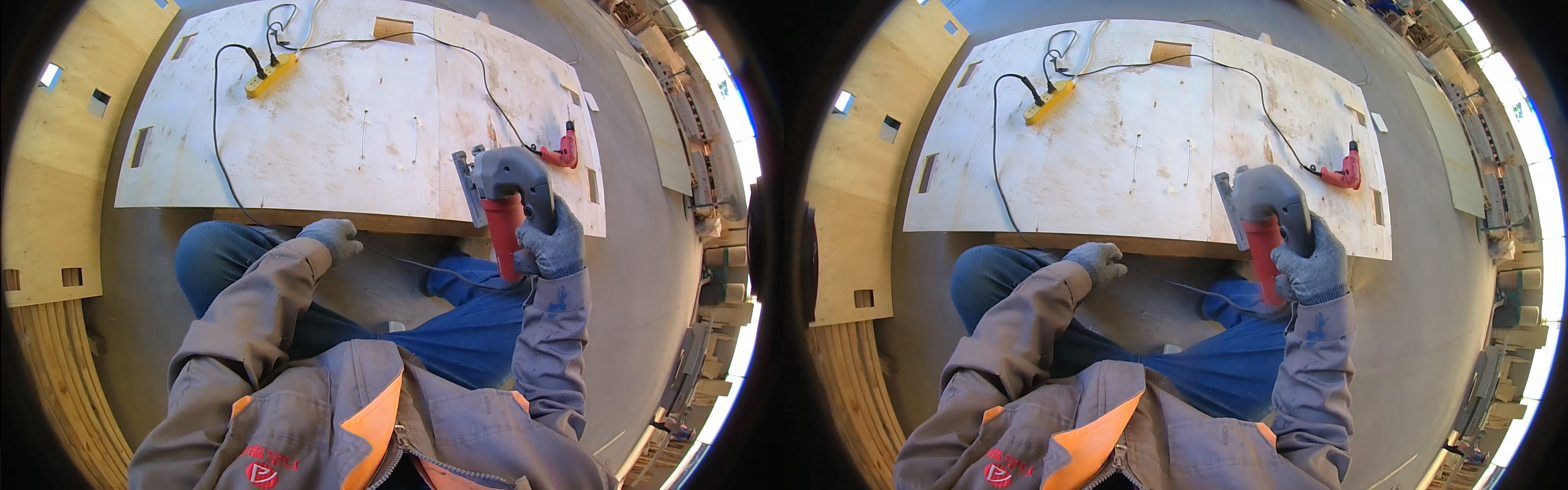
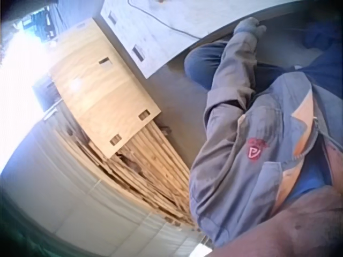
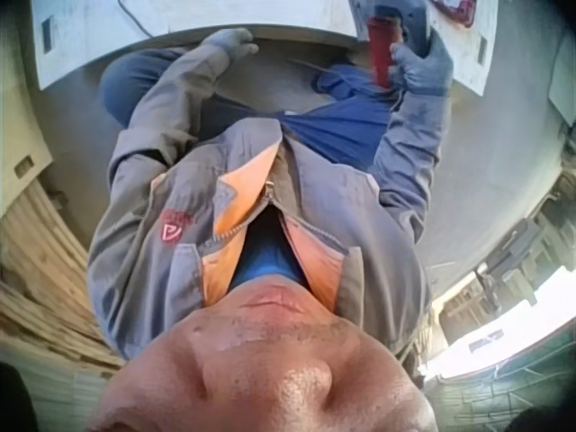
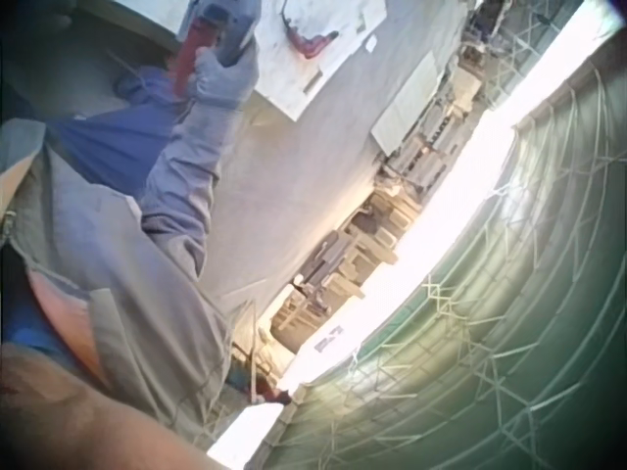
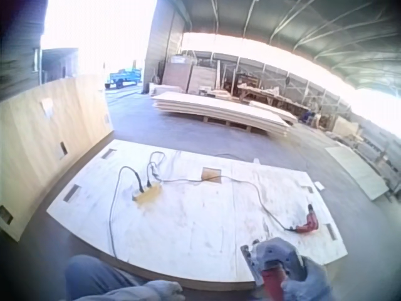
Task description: The person uses a jigsaw to cut a rectangular hole in a large wooden board. After completing the cut, they remove the cutout piece and flip the board over to inspect the underside.
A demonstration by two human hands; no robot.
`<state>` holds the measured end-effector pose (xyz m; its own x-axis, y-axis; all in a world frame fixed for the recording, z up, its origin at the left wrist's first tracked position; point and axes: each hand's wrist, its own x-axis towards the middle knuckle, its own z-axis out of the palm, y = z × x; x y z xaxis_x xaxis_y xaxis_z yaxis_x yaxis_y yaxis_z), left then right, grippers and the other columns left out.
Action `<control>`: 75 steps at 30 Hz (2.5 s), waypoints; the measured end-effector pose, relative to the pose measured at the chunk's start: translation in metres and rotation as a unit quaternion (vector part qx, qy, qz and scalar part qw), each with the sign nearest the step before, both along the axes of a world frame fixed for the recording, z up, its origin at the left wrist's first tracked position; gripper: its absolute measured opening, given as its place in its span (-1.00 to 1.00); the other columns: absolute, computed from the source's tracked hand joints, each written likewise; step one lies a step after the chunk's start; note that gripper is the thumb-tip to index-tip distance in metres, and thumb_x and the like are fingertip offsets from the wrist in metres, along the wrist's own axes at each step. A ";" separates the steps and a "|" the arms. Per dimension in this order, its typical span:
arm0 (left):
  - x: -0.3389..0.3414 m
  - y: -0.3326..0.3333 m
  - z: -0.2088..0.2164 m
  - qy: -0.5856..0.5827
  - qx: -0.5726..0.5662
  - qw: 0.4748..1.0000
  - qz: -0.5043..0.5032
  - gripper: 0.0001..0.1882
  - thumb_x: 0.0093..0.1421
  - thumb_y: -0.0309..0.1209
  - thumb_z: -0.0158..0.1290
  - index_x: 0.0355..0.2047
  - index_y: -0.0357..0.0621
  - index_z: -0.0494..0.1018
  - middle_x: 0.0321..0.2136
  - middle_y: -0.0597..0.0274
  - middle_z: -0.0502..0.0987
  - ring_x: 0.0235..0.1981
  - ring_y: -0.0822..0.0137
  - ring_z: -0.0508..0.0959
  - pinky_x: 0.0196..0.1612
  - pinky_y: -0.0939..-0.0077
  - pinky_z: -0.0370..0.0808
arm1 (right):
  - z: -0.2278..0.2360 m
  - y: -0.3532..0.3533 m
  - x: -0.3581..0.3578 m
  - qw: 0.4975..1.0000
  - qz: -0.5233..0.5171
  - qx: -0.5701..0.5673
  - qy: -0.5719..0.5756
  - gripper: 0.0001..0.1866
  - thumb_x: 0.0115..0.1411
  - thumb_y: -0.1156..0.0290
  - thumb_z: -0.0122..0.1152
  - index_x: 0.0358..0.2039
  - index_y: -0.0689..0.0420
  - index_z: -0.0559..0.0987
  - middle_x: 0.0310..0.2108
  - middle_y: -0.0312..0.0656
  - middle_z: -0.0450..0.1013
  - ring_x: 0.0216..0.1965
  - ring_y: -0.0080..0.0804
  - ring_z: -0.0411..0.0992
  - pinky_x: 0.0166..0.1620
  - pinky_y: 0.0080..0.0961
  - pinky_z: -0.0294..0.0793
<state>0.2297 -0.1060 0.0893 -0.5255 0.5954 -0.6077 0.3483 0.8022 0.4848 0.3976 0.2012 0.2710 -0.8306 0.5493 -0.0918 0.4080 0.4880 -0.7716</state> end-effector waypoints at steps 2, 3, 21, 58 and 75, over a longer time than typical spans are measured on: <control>-0.006 0.013 -0.017 -0.021 -0.019 1.000 -0.008 -0.50 0.17 -0.08 0.14 0.02 -0.10 0.50 -0.06 -0.01 0.57 0.02 0.01 0.54 0.09 0.24 0.45 | -0.010 0.010 -0.020 0.999 0.034 0.008 -0.026 -0.45 -0.11 0.53 0.32 0.00 0.19 0.52 -0.26 -0.18 0.57 -0.24 -0.48 0.54 -0.09 -0.51 0.52; -0.006 0.022 -0.022 -0.033 -0.036 0.999 -0.016 -0.49 0.17 -0.06 0.14 0.04 -0.09 0.49 -0.04 0.00 0.56 0.03 0.02 0.53 0.10 0.24 0.44 | -0.021 0.017 -0.030 0.998 0.052 0.009 -0.039 -0.44 -0.11 0.53 0.31 0.01 0.18 0.52 -0.25 -0.19 0.58 -0.21 -0.48 0.53 -0.05 -0.51 0.51; -0.017 0.097 -0.024 -0.146 0.012 0.981 -0.127 -0.54 0.17 -0.06 0.08 0.01 -0.01 0.49 -0.11 0.02 0.58 -0.09 0.00 0.59 -0.04 0.13 0.53 | -0.125 0.079 -0.153 0.964 0.220 0.090 -0.121 -0.44 -0.25 0.69 0.23 -0.11 0.11 0.61 -0.28 -0.07 0.56 -0.19 -0.18 0.54 -0.07 -0.38 0.49; 0.020 0.148 -0.114 -0.283 0.259 0.859 0.340 -0.47 0.19 -0.26 0.17 0.07 -0.37 0.42 -0.16 -0.01 0.59 -0.22 0.31 0.59 -0.18 0.49 0.55 | -0.167 0.076 -0.195 0.936 0.257 0.113 -0.211 -0.53 -0.19 0.32 0.55 -0.22 0.14 0.62 -0.38 -0.12 0.61 -0.33 -0.28 0.59 -0.20 -0.41 0.56; -0.002 0.217 -0.148 -0.636 0.345 0.378 0.578 -0.53 0.30 -0.23 0.03 0.18 -0.10 0.35 -0.06 0.21 0.50 -0.08 0.32 0.49 -0.09 0.28 0.43 | -0.153 0.075 -0.220 0.892 0.353 0.168 -0.226 -0.61 -0.22 0.40 0.47 -0.29 0.14 0.65 -0.42 -0.09 0.56 -0.38 -0.23 0.56 -0.28 -0.39 0.53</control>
<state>0.2275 0.1114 -0.0591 -0.2211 0.6628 -0.7154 -0.9080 -0.4076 -0.0971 0.1779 0.2761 0.1175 -0.9001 -0.0368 -0.4341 0.1401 0.9190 -0.3684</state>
